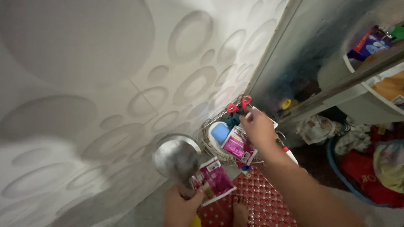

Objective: Cleaning a shower glass door with a sponge and rinsing off a bathroom corner rack using a handheld showerhead.

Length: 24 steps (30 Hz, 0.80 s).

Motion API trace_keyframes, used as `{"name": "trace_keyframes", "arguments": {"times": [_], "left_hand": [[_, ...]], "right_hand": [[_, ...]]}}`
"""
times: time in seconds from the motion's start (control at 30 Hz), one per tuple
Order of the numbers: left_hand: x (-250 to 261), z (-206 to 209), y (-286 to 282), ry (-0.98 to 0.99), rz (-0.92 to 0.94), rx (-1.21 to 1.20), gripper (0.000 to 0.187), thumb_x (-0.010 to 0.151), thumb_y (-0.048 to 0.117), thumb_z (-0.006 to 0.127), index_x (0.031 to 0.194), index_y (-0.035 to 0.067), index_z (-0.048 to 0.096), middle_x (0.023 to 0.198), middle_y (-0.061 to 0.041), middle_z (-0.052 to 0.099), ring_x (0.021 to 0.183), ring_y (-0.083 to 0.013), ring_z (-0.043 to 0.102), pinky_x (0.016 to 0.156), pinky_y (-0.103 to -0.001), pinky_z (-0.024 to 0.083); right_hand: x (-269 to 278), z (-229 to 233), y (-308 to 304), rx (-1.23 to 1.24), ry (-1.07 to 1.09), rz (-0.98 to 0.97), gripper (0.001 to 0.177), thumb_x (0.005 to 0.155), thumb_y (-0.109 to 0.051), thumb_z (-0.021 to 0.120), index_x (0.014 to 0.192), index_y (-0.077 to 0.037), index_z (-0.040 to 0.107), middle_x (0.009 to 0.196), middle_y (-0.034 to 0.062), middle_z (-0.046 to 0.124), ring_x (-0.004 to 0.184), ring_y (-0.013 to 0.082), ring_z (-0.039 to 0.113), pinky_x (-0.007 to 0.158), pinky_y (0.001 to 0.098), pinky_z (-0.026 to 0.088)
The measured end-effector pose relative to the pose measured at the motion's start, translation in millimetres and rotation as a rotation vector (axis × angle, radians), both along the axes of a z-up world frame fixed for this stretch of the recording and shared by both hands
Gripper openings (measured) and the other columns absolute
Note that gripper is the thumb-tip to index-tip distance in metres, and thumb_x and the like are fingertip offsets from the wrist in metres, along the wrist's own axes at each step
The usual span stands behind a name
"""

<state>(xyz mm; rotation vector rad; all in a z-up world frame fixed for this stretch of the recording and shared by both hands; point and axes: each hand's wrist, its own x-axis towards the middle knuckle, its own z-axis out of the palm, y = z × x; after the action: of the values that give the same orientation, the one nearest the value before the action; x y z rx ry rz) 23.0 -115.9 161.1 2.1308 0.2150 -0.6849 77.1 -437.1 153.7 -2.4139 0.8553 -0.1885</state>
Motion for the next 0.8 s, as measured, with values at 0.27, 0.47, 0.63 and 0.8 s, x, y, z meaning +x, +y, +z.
{"name": "trace_keyframes", "arguments": {"times": [0.27, 0.47, 0.63, 0.8], "left_hand": [[-29, -24, 39, -0.098, -0.112, 0.007, 0.037, 0.067, 0.029, 0.089, 0.083, 0.0, 0.072, 0.058, -0.015, 0.072, 0.055, -0.0226, 0.076, 0.061, -0.037, 0.06], [-49, -21, 71, -0.064, -0.099, 0.118, 0.037, 0.065, 0.03, 0.093, 0.074, -0.001, 0.073, 0.06, -0.016, 0.074, 0.056, -0.0245, 0.076, 0.063, -0.04, 0.062], [-59, -17, 82, -0.018, -0.018, 0.065, 0.028, 0.06, 0.023, 0.09, 0.076, 0.007, 0.073, 0.06, -0.015, 0.073, 0.058, -0.0252, 0.078, 0.064, -0.041, 0.062], [-79, -31, 95, -0.03, 0.022, 0.075, 0.042, 0.066, 0.03, 0.091, 0.06, -0.003, 0.066, 0.061, -0.02, 0.072, 0.059, -0.0263, 0.077, 0.065, -0.042, 0.063]], "right_hand": [[59, -7, 9, -0.231, 0.094, -0.125, 0.052, 0.084, -0.048, 0.077, 0.116, -0.008, 0.064, 0.094, 0.0205, 0.073, 0.088, 0.041, 0.071, 0.073, 0.0525, 0.056], [53, -14, 8, -0.191, -0.17, -0.228, 0.04, 0.08, -0.042, 0.081, 0.103, -0.01, 0.073, 0.091, 0.0167, 0.074, 0.086, 0.0388, 0.071, 0.074, 0.0514, 0.055], [40, -30, -7, -0.073, -0.323, -0.189, 0.033, 0.078, -0.033, 0.085, 0.097, -0.008, 0.075, 0.083, 0.0114, 0.074, 0.076, 0.0279, 0.071, 0.071, 0.0428, 0.056], [31, -57, -45, 0.085, -0.415, 0.076, 0.027, 0.082, -0.019, 0.086, 0.098, -0.005, 0.07, 0.081, 0.005, 0.069, 0.074, 0.0123, 0.064, 0.069, 0.0303, 0.053]]}}
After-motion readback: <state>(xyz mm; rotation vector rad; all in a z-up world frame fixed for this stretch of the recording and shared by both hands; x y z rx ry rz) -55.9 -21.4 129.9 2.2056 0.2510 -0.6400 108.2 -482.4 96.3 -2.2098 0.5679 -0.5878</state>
